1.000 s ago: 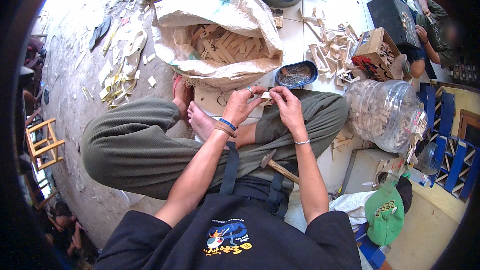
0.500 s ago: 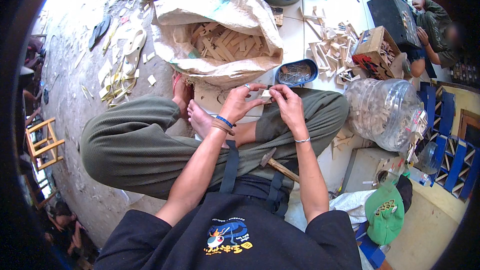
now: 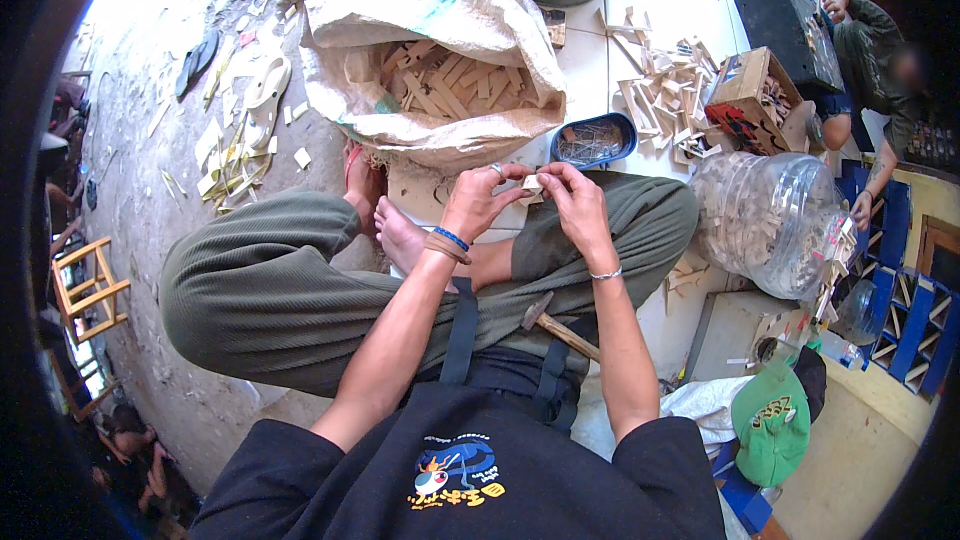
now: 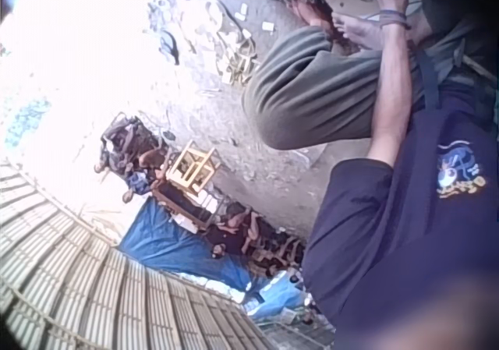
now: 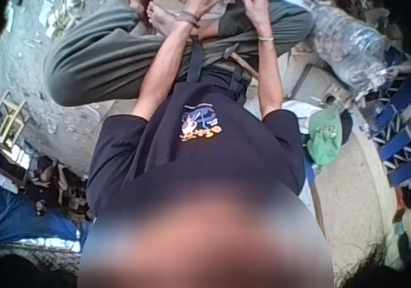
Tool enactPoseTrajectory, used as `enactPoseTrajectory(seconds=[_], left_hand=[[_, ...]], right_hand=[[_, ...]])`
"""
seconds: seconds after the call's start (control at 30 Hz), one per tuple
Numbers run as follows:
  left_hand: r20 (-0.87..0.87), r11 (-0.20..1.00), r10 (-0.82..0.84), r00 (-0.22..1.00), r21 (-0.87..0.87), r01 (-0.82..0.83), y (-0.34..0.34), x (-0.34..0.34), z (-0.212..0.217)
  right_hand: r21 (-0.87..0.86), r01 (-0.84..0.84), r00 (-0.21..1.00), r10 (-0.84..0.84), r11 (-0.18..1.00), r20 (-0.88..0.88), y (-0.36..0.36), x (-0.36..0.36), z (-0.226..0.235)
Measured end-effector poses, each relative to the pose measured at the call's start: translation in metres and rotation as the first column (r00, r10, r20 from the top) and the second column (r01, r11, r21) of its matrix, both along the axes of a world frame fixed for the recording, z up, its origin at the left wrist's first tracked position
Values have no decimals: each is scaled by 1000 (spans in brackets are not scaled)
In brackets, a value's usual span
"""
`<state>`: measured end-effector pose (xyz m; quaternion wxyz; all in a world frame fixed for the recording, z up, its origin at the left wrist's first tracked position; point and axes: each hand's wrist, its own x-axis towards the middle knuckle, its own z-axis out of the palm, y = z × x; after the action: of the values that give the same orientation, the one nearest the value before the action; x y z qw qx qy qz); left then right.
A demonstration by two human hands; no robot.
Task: The person sits on the floor and repeatedly picks small wooden pieces from a sack, places a nail on them, and hammers the nail in. They handle the wood and hammer one at a time, occasionally adjusting the piece before striking.
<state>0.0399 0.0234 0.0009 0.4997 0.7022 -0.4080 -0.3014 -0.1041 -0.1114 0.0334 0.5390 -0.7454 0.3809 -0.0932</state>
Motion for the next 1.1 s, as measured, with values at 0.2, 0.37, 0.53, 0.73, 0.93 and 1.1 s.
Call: enactPoseTrajectory(seconds=[0.2, 0.37, 0.53, 0.73, 0.93, 1.1], left_hand=[[-8, 999, 9, 1000, -37, -9, 1, 0, -2], [-53, 1000, 7, 999, -23, -9, 0, 0, -1], [-87, 1000, 6, 996, 2, -6, 0, -1, -1], [-94, 1000, 0, 996, -1, 0, 0, 0, -3], [-92, 1000, -3, 996, 2, 3, -1, 0, -3], [-99, 1000, -6, 995, 19, 8, -1, 0, -2]], right_hand=[[-3, -12, 1000, 12, 1000, -9, -3, 1, -2], [2, -7, 1000, 7, 1000, 8, -3, 1, -5], [5, 8, 1000, -8, 1000, 6, -1, 0, -4], [13, -5, 1000, 6, 1000, -12, -2, 1, 0], [-9, 0, 1000, 0, 1000, -11, 0, 2, 1], [-24, -4, 1000, 3, 1000, -30, 0, 1, 1]])
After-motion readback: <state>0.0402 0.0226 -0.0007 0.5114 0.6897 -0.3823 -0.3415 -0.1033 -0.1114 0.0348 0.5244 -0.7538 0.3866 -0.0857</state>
